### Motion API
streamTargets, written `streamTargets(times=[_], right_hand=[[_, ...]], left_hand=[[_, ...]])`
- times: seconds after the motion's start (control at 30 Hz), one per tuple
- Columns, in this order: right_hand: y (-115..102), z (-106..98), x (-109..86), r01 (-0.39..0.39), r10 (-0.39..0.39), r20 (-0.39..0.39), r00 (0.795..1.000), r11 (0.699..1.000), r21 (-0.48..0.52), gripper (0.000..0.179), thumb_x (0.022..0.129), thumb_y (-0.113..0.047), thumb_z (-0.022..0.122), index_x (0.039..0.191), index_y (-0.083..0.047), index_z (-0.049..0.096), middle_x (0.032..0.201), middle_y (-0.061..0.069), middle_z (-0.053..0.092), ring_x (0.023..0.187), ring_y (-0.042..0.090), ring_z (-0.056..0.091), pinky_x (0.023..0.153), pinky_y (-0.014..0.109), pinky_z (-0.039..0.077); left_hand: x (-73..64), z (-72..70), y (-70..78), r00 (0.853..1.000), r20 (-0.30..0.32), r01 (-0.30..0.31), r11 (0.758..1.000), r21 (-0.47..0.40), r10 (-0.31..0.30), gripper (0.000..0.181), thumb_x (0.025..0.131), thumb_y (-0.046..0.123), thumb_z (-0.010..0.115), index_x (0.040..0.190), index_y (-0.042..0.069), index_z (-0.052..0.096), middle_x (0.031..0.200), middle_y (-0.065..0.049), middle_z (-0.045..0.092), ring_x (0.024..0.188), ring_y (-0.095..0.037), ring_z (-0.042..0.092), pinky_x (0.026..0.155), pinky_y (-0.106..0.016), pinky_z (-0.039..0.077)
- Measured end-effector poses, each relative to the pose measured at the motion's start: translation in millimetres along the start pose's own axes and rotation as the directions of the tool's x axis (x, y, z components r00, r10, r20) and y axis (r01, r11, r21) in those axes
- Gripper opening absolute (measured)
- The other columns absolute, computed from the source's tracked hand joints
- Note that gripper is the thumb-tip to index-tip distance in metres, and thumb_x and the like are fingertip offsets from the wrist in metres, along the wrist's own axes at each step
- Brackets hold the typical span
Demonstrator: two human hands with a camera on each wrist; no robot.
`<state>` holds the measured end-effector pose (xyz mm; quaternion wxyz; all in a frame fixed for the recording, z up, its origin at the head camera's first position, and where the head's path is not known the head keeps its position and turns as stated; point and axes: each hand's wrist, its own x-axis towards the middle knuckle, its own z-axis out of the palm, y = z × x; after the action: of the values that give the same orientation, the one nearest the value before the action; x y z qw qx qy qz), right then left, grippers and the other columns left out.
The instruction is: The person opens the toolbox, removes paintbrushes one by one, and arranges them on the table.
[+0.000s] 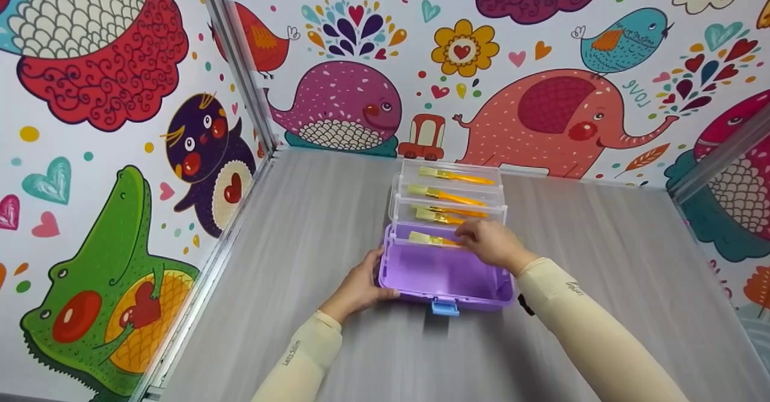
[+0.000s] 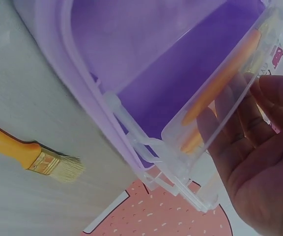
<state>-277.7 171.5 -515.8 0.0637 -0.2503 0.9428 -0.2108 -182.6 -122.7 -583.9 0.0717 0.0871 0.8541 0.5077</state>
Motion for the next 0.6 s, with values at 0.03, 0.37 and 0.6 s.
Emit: streamTargets(times=[0.03, 0.37, 0.6], right_hand=[[-0.2, 0.0, 0.1, -0.003, 0.003, 0.001, 1.0, 1.0, 0.001, 0.016, 0.095, -0.014, 0.066, 0.107, -0.008, 0.075, 0.102, 0.005, 0.072, 0.095, 0.027, 0.066, 0.087, 0.05, 0.053], [0.0, -4.6, 5.1, -0.08, 0.073, 0.122, 0.99, 0.995, 0.054, 0.018, 0.096, -0.009, 0.065, 0.109, -0.012, 0.077, 0.102, 0.0, 0.072, 0.096, 0.023, 0.065, 0.092, 0.048, 0.052], [4.9, -5.0, 9.1, -0.083, 0.07, 0.161, 0.985, 0.994, 0.077, 0.021, 0.096, -0.005, 0.062, 0.108, -0.011, 0.078, 0.101, -0.001, 0.071, 0.093, 0.022, 0.062, 0.089, 0.045, 0.054]], left_hand=[[-0.1, -0.1, 0.4, 1.0, -0.002, 0.003, 1.0, -0.001, -0.003, 0.098, 0.07, 0.014, 0.091, 0.149, 0.0, 0.036, 0.146, -0.021, 0.048, 0.134, -0.035, 0.045, 0.113, -0.048, 0.032], [0.2, -0.2, 0.7, 1.0, -0.008, 0.014, 1.0, 0.008, -0.014, 0.099, 0.069, 0.015, 0.091, 0.15, 0.0, 0.035, 0.147, -0.023, 0.046, 0.135, -0.037, 0.043, 0.114, -0.048, 0.03], [-0.6, -0.4, -1.1, 1.0, -0.008, -0.01, 1.0, 0.007, 0.01, 0.099, 0.069, 0.014, 0.091, 0.149, -0.001, 0.035, 0.146, -0.026, 0.047, 0.134, -0.04, 0.044, 0.113, -0.05, 0.031]])
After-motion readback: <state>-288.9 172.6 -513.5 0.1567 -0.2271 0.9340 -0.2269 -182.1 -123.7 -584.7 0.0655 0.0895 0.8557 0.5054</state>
